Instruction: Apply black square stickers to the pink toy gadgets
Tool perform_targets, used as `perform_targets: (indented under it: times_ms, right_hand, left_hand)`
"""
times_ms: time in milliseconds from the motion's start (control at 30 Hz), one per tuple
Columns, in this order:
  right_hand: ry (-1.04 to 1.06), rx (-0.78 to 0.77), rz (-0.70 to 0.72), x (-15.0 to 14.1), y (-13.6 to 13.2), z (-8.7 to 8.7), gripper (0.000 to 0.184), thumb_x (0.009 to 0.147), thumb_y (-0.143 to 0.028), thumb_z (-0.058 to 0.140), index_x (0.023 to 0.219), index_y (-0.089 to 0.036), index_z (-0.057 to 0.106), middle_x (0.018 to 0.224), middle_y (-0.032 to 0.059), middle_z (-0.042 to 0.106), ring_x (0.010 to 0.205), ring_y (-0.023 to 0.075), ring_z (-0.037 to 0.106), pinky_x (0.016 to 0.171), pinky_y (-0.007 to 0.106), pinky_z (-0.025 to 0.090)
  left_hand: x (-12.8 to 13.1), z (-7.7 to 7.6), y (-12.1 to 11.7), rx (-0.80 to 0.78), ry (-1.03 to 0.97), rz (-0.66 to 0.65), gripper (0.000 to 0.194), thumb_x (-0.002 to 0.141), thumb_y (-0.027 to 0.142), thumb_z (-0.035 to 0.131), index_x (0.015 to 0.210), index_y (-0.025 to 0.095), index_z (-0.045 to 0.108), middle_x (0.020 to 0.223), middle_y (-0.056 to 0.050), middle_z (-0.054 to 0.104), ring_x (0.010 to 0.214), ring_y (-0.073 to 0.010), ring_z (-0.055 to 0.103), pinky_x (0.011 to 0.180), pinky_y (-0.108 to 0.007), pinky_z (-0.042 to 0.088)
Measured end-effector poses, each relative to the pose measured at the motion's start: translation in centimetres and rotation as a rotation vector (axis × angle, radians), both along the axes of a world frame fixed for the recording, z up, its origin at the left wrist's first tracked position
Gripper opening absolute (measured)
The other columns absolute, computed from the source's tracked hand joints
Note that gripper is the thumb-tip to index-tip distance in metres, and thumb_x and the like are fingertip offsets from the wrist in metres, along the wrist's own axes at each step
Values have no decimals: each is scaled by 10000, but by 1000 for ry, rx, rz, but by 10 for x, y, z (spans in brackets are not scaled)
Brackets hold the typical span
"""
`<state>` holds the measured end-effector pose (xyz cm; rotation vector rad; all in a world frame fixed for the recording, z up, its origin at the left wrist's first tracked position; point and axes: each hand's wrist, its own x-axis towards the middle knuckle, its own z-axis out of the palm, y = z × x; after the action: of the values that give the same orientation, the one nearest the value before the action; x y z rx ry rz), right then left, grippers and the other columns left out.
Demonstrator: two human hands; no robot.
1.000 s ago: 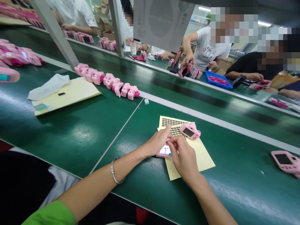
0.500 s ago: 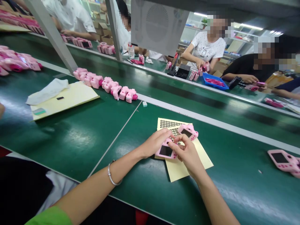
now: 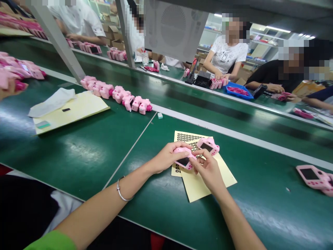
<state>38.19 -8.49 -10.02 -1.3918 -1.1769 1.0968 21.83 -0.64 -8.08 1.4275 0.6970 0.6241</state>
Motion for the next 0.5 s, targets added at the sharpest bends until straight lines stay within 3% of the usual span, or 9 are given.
perform_targets:
  times_ms: [233, 500]
  right_hand:
    - [25, -5, 6, -1, -1, 3, 355, 807, -475, 669, 960, -177, 551, 550, -50, 482, 492, 79, 478, 488, 195, 380]
    - [41, -41, 12, 5, -1, 4, 381, 798, -500, 665, 961, -177, 545, 556, -49, 482, 496, 82, 487, 485, 197, 386]
  left_hand:
    - [0, -5, -4, 143, 41, 34, 266, 884, 346, 511, 1053, 184, 636, 1065, -27, 642, 984, -150, 572, 885, -257, 407]
    - [1, -5, -6, 177, 37, 15, 299, 928, 362, 422, 1063, 194, 629, 1067, -23, 624, 1022, -147, 552, 921, -253, 382]
